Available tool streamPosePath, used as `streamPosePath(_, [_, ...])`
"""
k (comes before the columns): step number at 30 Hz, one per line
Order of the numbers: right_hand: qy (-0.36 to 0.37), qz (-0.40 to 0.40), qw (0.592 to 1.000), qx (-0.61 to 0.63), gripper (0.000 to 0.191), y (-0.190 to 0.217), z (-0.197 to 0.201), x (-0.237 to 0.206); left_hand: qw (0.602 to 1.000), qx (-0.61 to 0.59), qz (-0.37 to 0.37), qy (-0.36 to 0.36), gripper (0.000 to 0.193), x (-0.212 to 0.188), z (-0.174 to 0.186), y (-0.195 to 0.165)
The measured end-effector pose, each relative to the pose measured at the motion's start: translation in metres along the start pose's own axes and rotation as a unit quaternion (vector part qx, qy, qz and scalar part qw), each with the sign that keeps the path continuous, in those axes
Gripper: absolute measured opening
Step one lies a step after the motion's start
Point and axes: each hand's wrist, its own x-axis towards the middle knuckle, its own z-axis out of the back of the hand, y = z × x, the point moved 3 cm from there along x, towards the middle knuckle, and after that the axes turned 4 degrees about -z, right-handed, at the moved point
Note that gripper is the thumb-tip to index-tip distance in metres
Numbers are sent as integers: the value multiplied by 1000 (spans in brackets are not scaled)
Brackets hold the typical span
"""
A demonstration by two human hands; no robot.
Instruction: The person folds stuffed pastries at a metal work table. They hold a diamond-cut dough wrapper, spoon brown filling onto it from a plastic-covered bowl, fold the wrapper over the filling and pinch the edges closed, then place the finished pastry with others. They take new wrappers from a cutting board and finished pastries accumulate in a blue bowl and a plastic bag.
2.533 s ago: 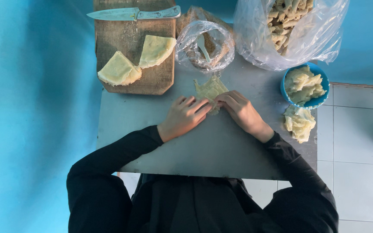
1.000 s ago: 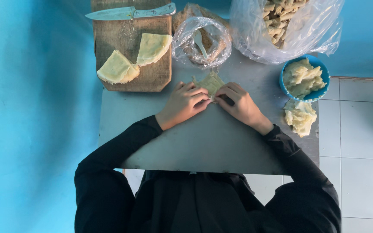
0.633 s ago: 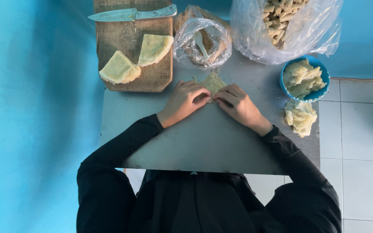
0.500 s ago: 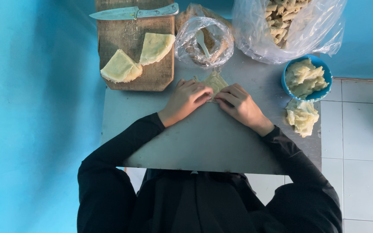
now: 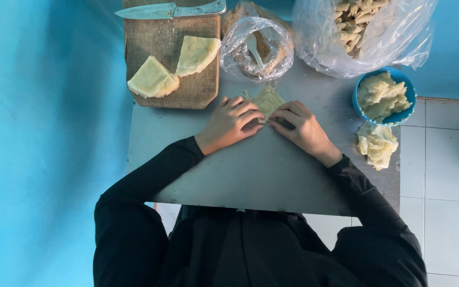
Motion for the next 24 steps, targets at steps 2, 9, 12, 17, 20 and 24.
streamPosePath(2, [-2,-15,1000,9,22,-1,-1,0,1000,-10,17,6,24,1,0,1])
streamPosePath(9, [15,-46,999,20,20,-8,-1,4,997,-60,57,9,21,1,-1,5])
streamPosePath(12, [20,-46,999,10,20,-7,1,7,996,-51,70,-2,18,2,-3,5])
streamPosePath(17, [34,-48,998,10,24,-2,2,8,996,-37,79,-27,14,0,-2,2])
streamPosePath(20, [34,-43,999,5,24,-2,2,8,997,-15,69,-36,14,-1,-1,0])
streamPosePath(24, [35,-48,998,11,22,-4,1,7,996,-16,79,-23,13,-3,-2,2])
